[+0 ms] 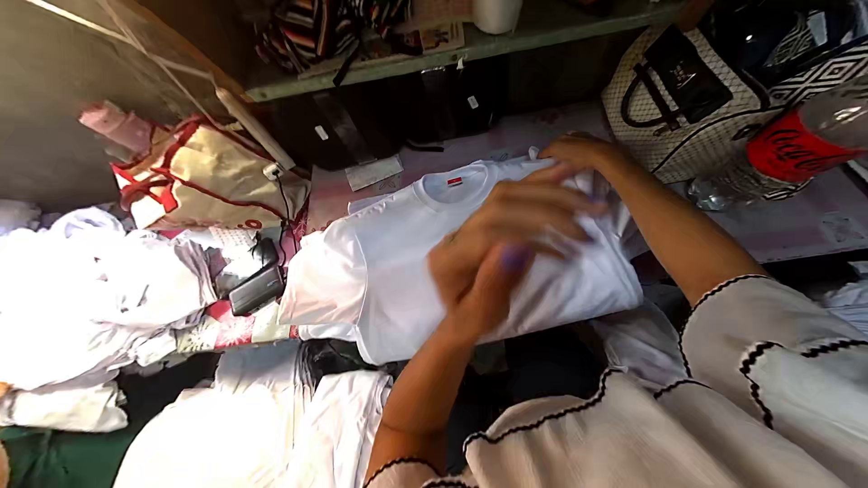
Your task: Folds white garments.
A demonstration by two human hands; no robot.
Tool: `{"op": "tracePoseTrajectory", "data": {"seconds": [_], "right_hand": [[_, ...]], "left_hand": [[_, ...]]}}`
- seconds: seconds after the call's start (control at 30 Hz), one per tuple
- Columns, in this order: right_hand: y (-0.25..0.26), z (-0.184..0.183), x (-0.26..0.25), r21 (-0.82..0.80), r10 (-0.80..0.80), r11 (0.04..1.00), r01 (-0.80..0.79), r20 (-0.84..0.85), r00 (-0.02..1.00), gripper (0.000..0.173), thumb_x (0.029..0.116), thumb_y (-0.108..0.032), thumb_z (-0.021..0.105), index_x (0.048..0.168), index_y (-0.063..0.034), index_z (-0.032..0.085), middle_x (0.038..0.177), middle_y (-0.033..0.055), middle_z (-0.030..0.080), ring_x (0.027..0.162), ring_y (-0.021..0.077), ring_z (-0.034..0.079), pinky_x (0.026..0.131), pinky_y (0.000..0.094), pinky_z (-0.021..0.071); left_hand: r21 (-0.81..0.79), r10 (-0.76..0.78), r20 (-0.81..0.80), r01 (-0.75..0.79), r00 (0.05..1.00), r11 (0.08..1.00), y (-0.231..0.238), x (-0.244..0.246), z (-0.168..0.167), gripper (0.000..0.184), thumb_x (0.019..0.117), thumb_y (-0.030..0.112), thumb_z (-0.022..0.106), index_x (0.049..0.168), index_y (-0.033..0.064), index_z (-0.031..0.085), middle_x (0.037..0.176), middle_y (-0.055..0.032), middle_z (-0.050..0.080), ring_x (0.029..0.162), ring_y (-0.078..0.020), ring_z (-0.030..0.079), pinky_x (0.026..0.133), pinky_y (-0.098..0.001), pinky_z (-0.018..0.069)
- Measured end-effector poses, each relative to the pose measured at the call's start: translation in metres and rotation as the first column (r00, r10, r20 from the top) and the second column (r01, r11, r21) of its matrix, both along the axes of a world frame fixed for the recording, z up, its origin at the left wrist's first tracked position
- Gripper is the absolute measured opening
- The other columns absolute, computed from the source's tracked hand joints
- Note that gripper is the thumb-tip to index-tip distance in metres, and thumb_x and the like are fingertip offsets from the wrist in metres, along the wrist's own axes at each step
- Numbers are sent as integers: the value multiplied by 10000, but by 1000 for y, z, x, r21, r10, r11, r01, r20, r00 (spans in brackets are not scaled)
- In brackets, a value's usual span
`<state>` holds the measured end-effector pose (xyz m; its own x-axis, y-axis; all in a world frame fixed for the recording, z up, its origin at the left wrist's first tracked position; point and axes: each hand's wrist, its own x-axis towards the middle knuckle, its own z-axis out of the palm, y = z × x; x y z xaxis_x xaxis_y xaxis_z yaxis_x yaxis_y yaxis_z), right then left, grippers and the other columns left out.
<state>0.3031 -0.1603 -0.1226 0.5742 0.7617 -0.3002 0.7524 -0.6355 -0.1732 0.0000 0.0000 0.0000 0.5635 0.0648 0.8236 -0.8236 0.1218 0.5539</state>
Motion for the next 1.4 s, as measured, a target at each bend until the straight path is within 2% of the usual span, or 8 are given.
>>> {"op": "tracePoseTrajectory", "data": {"seconds": [0.27, 0.4, 0.57, 0.73, 0.93, 1.1, 1.23, 1.4], "right_hand": [[-76, 69, 12, -148, 20, 988, -52, -214, 977, 198, 880, -54, 789, 888, 126, 706, 849, 279, 664, 872, 438, 644, 869, 640, 475], [-132, 93, 0, 297, -68, 939, 175, -338, 939, 117, 1001, -4, 591, 994, 38, 700, 769, 108, 656, 695, 173, 619, 706, 388, 540], [-127, 31, 27, 279, -488, 840, 466, 10, 873, 266, 1043, -187, 577, 1097, 27, 724, 1095, 304, 692, 1081, 515, 643, 902, 739, 451], [-114, 1, 40, 364, -357, 842, 398, -177, 917, 271, 965, -207, 724, 1131, 6, 739, 1127, 244, 713, 1110, 430, 662, 1004, 657, 465], [-134, 42, 21, 219, -406, 842, 492, -344, 847, 431, 891, 63, 724, 1312, 58, 633, 1037, 299, 674, 975, 422, 635, 951, 591, 480], [-90, 86, -49, 601, 26, 536, 592, -713, 701, 382, 1000, -21, 526, 1382, -14, 540, 1107, 90, 681, 934, 132, 666, 851, 330, 577], [-74, 85, -57, 584, -102, 480, 654, -704, 703, 330, 1076, -42, 438, 1382, 46, 524, 1186, 187, 651, 989, 245, 716, 885, 390, 611], [-93, -12, -24, 429, -664, 558, 710, -282, 693, 389, 1047, -204, 563, 1330, 56, 620, 1301, 325, 620, 1260, 494, 571, 1064, 684, 409]], "left_hand": [[976, 789, -6, -170, 615, 139, 71, 139, -235, 654, 1042, 536, 475, 1596, 197, 395, 1655, -106, 351, 1551, -410, 226, 1120, -832, 6], [975, 828, -15, -175, 560, 137, 74, 145, -231, 691, 1059, 561, 407, 1592, 123, 385, 1673, -83, 319, 1567, -375, 194, 1135, -813, -1], [961, 878, 40, -259, 477, 97, 66, 145, -237, 578, 1087, 425, 375, 1581, 127, 409, 1651, -106, 360, 1558, -371, 231, 1142, -797, 6], [896, 806, 68, -392, 588, 209, 8, 134, -217, 501, 1010, 69, 440, 1505, 8, 485, 1619, -254, 349, 1540, -415, 259, 1180, -764, 73], [964, 658, -129, -61, 742, 258, -9, 150, -235, 514, 1085, 376, 426, 1547, 156, 479, 1645, -64, 382, 1561, -295, 256, 1218, -699, 41], [-57, -74, -797, 47, 599, 997, -19, 119, -212, 581, 1109, 317, 193, 1559, -21, 337, 1610, -136, 401, 1482, -204, 396, 1217, -394, 330], [-762, -610, -616, -178, 499, 623, -12, 81, -202, 992, 890, 860, 16, 1521, 177, 363, 1400, -200, 581, 1220, -418, 609, 934, -657, 525], [-727, -539, -657, -256, 526, 637, 0, 62, -207, 761, 1027, 692, 118, 1407, 162, 510, 1252, -80, 673, 1171, -214, 646, 984, -480, 550]]}}
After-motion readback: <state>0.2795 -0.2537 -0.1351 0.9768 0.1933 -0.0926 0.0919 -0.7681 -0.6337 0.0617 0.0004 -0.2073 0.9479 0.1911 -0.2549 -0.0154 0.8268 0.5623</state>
